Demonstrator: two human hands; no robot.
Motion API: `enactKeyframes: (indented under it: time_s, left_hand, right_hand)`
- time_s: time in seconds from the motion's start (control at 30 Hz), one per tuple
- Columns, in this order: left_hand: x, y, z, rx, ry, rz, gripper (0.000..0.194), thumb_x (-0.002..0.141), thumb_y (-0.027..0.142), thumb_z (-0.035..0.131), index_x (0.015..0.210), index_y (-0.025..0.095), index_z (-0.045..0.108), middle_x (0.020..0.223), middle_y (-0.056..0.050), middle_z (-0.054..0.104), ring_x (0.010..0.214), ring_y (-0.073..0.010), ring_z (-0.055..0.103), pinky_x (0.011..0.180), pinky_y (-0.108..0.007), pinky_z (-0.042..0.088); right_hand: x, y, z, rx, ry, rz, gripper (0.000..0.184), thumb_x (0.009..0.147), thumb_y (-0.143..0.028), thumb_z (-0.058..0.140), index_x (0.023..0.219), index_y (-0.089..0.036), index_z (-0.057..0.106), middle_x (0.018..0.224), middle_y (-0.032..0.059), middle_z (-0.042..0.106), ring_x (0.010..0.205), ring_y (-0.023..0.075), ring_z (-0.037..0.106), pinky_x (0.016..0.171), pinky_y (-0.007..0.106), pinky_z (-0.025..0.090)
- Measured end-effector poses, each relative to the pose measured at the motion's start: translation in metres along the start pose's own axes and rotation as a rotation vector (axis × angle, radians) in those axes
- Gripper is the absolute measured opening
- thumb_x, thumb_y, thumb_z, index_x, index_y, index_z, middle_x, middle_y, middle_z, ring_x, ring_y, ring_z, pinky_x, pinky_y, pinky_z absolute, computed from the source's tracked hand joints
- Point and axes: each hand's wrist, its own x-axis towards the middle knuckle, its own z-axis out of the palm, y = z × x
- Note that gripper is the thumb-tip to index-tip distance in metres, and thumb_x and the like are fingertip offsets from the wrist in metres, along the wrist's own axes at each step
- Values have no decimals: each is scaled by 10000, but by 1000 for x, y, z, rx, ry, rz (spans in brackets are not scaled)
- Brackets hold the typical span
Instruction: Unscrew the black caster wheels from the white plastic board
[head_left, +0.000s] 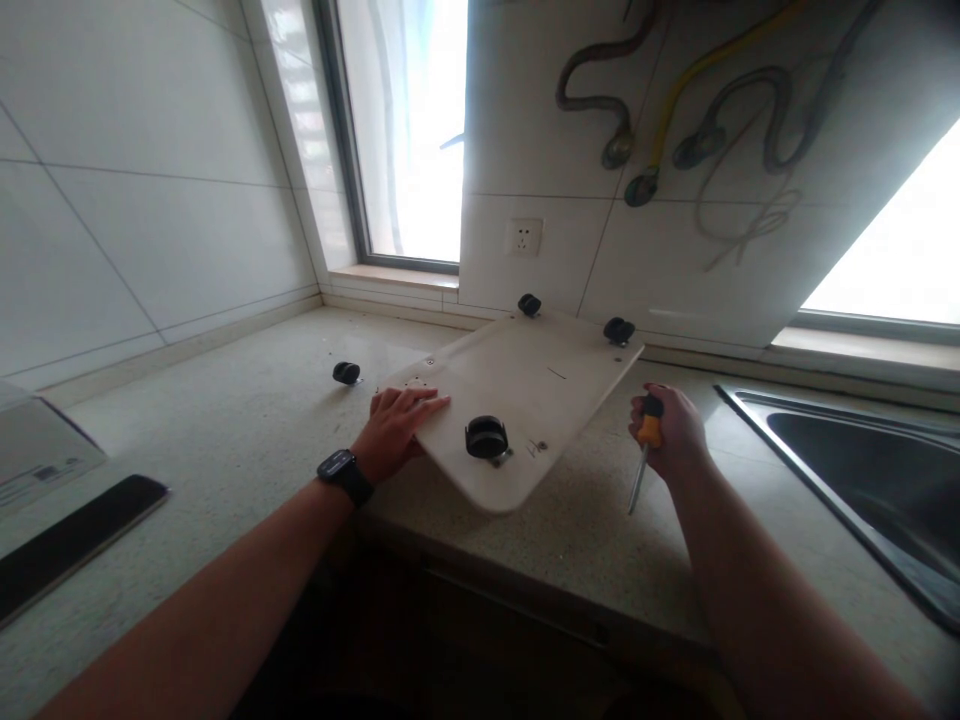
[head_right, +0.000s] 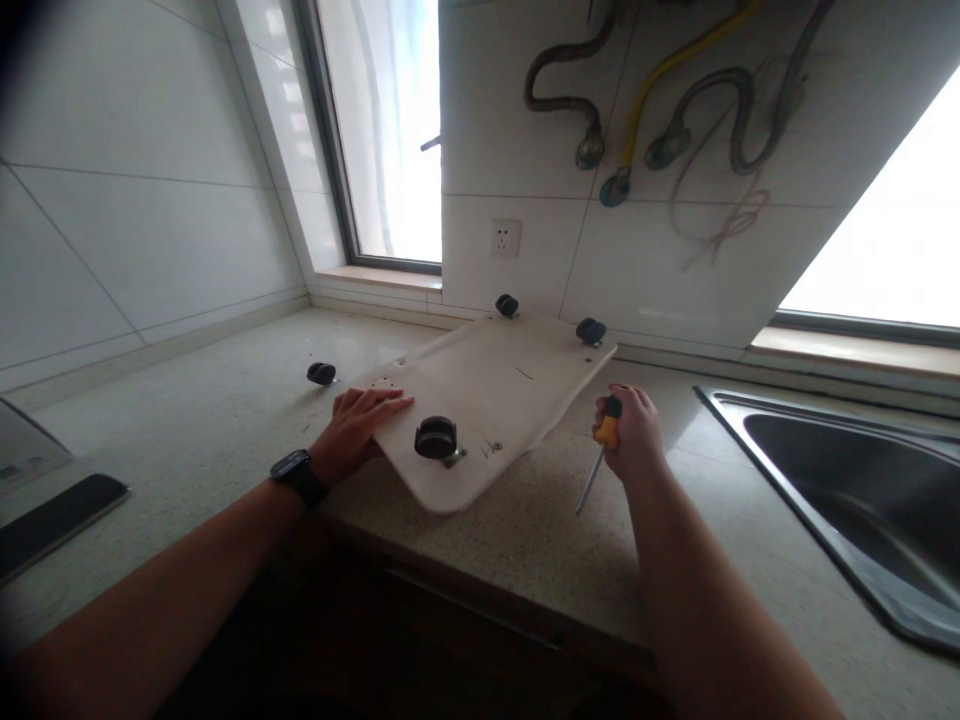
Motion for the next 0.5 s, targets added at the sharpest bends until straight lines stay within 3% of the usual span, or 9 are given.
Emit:
enactKeyframes:
  time_s: [0.3, 0.5]
  left_hand:
    - [2, 3, 0, -51, 16, -47, 641, 869, 322, 788, 1468, 328, 562, 1449, -84, 609, 1259, -353, 498, 1083, -531, 362]
    - [7, 7, -5, -73, 54, -38, 565, 906, 353, 756, 1435, 272, 575, 1482, -101, 601, 1304, -347, 501, 1117, -529, 354]
  right_hand:
    - [-2, -1, 3, -15, 5, -46, 260, 690, -295, 697, 914, -236, 580, 591, -32, 610, 399, 110, 487, 325, 198, 379]
    - [-2, -1, 2, -22, 9, -52, 261, 680, -286, 694, 909, -240, 575, 590, -34, 610, 393, 114, 485, 317, 201, 373]
